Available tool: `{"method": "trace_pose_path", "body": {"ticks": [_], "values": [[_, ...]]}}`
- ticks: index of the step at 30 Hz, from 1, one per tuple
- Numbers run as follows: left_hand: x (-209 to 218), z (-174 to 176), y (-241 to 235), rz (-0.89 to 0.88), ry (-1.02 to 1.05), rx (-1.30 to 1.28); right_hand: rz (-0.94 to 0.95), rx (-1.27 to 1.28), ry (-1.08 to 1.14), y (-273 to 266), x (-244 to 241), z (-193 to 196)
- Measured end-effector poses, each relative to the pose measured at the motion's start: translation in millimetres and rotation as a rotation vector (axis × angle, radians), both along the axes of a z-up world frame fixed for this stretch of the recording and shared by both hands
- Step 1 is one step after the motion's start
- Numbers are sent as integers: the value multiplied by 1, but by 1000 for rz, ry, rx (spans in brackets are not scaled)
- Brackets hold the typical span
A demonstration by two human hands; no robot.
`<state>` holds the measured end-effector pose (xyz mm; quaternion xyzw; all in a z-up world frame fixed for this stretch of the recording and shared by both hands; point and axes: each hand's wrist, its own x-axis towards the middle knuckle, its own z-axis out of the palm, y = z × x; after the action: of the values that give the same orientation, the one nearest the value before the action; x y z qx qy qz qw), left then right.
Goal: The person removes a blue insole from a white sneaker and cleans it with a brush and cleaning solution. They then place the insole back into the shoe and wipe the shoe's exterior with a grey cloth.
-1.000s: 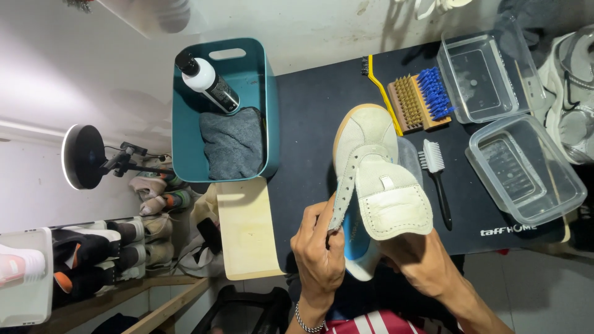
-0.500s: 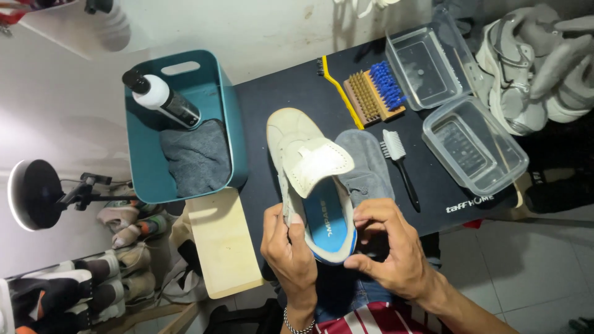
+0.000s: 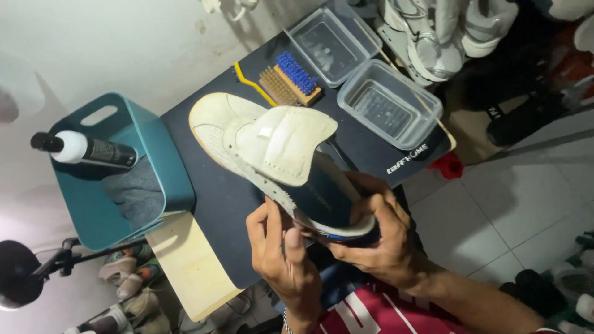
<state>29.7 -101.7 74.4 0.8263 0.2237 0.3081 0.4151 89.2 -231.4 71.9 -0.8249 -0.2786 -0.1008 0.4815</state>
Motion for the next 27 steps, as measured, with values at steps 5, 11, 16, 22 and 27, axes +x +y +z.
{"method": "trace_pose_path", "body": {"ticks": [5,11,16,22,27], "values": [[11,2,-4,-136,-54,-82,53,471,238,-53,6,-15],[31,-51,10,-312,414,329,-318,428,56,-186,32,-48],[37,-68,3,-335,515,321,-344,365,-18,-289,52,-71],[40,-68,-2,-295,581,228,-473,218,191,-321,67,-148],[37,-74,-4,-277,538,282,-601,372,452,-313,109,-219]]}}
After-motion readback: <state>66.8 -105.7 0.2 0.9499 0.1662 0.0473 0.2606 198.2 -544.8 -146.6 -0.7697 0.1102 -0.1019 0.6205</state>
